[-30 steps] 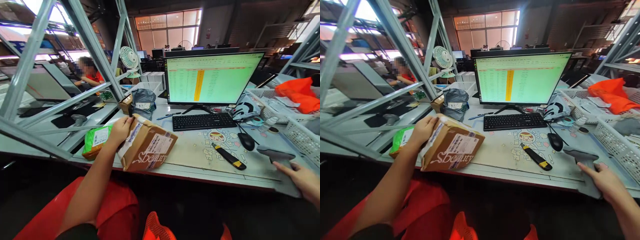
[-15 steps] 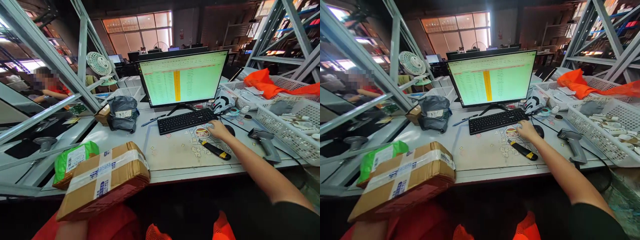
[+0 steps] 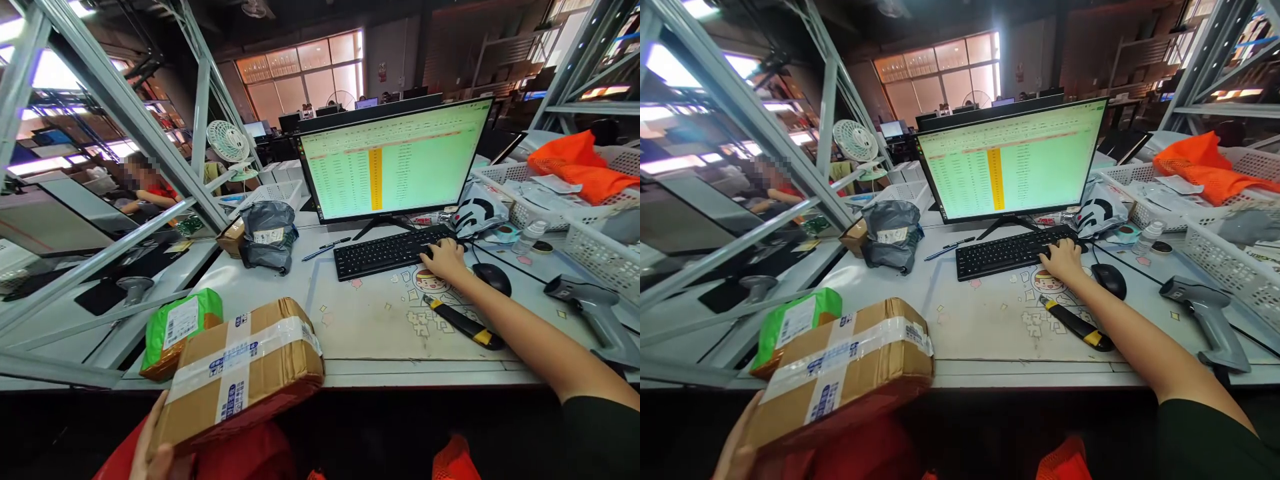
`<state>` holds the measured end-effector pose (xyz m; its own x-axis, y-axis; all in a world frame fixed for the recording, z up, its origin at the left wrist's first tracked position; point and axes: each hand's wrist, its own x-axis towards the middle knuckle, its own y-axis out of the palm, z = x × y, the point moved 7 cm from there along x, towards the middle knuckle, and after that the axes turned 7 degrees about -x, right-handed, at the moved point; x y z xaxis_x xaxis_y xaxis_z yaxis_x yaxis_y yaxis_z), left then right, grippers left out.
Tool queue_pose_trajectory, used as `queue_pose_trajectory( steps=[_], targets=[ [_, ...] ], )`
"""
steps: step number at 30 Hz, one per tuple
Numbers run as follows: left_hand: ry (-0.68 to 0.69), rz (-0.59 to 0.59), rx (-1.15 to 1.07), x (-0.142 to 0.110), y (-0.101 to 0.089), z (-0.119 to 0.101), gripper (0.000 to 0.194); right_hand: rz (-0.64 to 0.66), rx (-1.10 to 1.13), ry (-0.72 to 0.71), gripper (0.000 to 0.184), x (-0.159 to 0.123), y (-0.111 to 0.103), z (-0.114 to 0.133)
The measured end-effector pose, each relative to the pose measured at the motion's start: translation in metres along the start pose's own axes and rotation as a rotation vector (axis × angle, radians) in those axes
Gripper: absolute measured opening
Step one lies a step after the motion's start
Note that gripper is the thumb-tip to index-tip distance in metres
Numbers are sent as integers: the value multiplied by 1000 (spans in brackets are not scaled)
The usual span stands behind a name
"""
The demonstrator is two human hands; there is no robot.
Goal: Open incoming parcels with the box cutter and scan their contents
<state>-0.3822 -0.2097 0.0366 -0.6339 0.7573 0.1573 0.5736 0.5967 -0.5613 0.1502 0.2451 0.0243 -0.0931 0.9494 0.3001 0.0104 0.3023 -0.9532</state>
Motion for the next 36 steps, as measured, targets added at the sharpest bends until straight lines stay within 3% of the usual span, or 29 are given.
queue_pose_trajectory(
  steps=[3,5,8,10,14,17,20,23,25,27,29,32,36],
  targets=[
    [-134,-216,-436,6,2,-6,97,13,7,-14,59,-7,5,0],
    [-186,-271,-653,19,9,-17,79,26,16,-23,60,-12,8,-1],
    [-116,-304,-761,47,15,-33,59,40,39,-25,60,-12,10,-4],
    [-53,-277,-857,67,23,-38,51,69,64,-22,61,-9,9,-5],
    [2,-60,-1002,106,64,-49,52,53,112,-18,65,-13,-13,-5],
    [40,62,-1034,125,105,-69,53,34,121,-84,62,-49,-33,-1],
    [123,76,-1017,132,136,-89,58,146,46,-108,69,-111,-31,-6],
    [322,-193,-759,110,130,-104,56,160,-9,-87,64,-167,-23,-16],
    [598,-318,-527,71,117,-126,51,47,27,-103,54,-189,-26,-17],
    [934,-223,-340,22,116,-154,50,-111,126,-122,50,-203,-41,-14],
    [1131,-78,-195,-20,121,-173,48,-242,261,-178,48,-214,-67,-3],
    [1146,-93,-93,-47,120,-186,44,-305,440,-394,43,-238,-115,35],
    [1170,-201,-78,-51,120,-190,37,-261,515,-737,43,-278,-165,102]
  ],
)
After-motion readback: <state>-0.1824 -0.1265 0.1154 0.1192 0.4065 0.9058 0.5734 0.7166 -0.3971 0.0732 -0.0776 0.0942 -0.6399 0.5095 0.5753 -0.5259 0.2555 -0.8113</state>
